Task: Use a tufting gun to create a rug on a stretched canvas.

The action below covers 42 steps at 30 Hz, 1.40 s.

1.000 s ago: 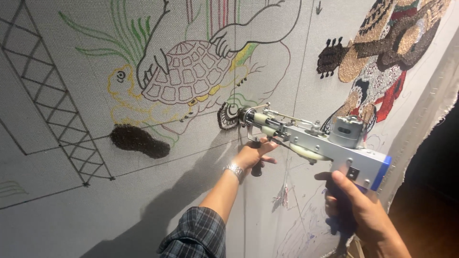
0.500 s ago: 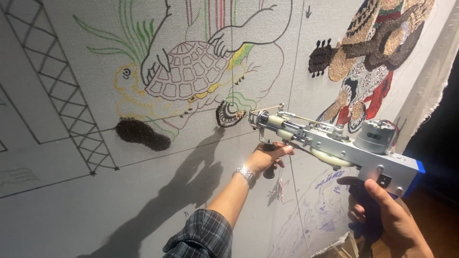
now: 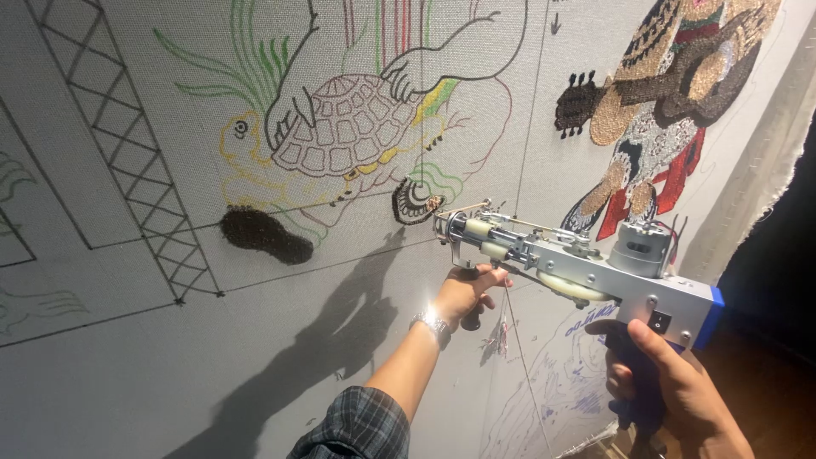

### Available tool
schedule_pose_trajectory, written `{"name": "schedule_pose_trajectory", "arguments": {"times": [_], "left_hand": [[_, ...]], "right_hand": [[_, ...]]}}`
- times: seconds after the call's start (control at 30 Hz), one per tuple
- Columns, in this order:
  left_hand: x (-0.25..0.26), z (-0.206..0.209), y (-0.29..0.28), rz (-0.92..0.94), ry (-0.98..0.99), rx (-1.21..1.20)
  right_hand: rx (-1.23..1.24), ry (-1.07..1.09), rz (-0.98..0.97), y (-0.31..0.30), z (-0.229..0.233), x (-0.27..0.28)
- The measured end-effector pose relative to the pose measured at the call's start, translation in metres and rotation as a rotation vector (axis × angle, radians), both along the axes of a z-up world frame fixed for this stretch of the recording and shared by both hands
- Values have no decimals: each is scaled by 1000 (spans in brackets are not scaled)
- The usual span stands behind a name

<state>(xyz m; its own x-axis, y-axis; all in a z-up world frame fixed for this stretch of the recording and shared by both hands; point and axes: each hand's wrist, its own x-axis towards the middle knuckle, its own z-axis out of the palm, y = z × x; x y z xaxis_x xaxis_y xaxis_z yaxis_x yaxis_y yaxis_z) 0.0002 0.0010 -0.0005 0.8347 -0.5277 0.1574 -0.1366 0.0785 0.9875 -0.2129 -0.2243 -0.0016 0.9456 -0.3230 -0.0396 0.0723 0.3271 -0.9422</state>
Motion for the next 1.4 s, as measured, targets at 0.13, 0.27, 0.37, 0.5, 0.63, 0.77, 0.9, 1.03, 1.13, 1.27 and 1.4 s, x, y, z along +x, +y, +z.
{"name": "schedule_pose_trajectory", "arguments": {"times": [0.13, 0.27, 0.37, 0.5, 0.63, 0.77, 0.9, 1.03, 1.13, 1.27, 1.4], "left_hand": [[4, -3, 3, 26, 9, 26], [8, -7, 5, 14, 0, 27], [9, -6, 7, 14, 6, 18], [11, -3, 10, 21, -1, 51], [28, -15, 7, 19, -32, 70], [29, -14, 10, 13, -14, 63], [19, -3, 14, 42, -18, 124], [18, 1, 16, 62, -29, 174], [19, -1, 16, 65, -29, 174], [19, -3, 16, 57, -3, 157], [25, -9, 13, 37, -37, 111]], "right_hand": [[-53, 58, -88, 9, 4, 5], [-91, 48, -81, 16, 10, 6], [-109, 42, -61, 22, 17, 6], [-72, 70, -26, 27, 21, 9], [-79, 104, -64, 28, 21, 13], [-66, 73, -74, 27, 15, 17], [-63, 70, -70, 29, 17, 17], [-55, 90, -79, 30, 16, 19], [-84, 77, -94, 26, 9, 22], [-34, 36, -48, 17, 0, 25], [-19, 20, -27, 8, -9, 29]]}}
